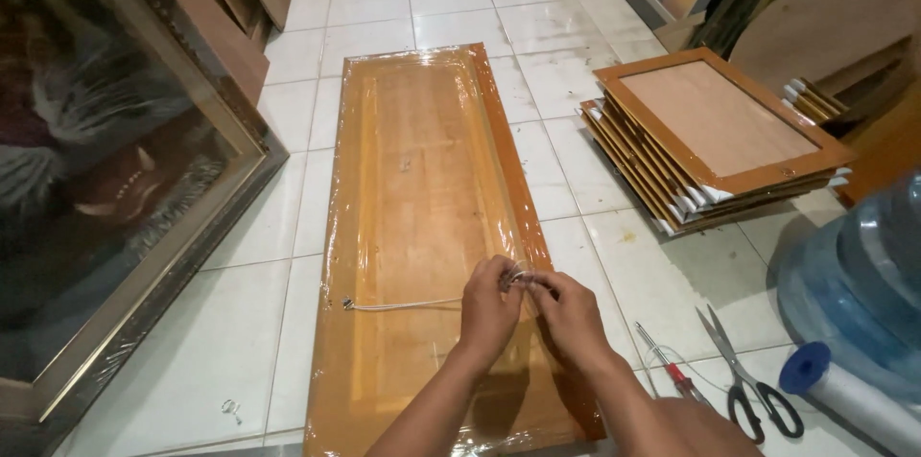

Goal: Attaching a hanging string to the back of a picture frame using a screwdriver to secure hardware and scissors to cut the string.

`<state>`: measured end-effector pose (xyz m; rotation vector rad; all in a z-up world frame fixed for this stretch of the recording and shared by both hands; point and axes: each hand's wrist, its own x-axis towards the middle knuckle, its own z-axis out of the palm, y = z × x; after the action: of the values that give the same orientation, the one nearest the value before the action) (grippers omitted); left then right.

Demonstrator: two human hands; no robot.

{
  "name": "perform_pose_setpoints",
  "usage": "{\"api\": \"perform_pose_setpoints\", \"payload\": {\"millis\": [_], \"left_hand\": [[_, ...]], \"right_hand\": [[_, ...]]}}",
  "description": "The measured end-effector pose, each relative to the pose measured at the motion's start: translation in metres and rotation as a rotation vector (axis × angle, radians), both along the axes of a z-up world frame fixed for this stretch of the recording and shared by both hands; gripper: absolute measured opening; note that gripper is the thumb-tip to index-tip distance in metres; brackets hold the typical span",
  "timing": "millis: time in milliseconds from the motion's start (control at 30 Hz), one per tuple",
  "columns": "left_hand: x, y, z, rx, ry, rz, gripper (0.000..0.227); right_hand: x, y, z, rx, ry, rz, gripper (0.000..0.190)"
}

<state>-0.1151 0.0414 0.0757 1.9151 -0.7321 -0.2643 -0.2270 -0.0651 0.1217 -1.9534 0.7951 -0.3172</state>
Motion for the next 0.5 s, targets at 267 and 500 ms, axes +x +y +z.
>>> {"api": "perform_pose_setpoints", "payload": {"millis": [267, 500], "left_hand": [[-0.006, -0.009, 0.003, -0.023, 0.312, 0.121, 0.019], [0.0, -0.019, -0.009, 0.116, 0.218, 0.212, 0.022]], "right_hand": [[0.003, -0.003, -0.009, 0.0, -0.014, -0.002, 0.034], [-0.003, 0.015, 0.02, -0.066, 0.021, 0.013, 0.049]]}}
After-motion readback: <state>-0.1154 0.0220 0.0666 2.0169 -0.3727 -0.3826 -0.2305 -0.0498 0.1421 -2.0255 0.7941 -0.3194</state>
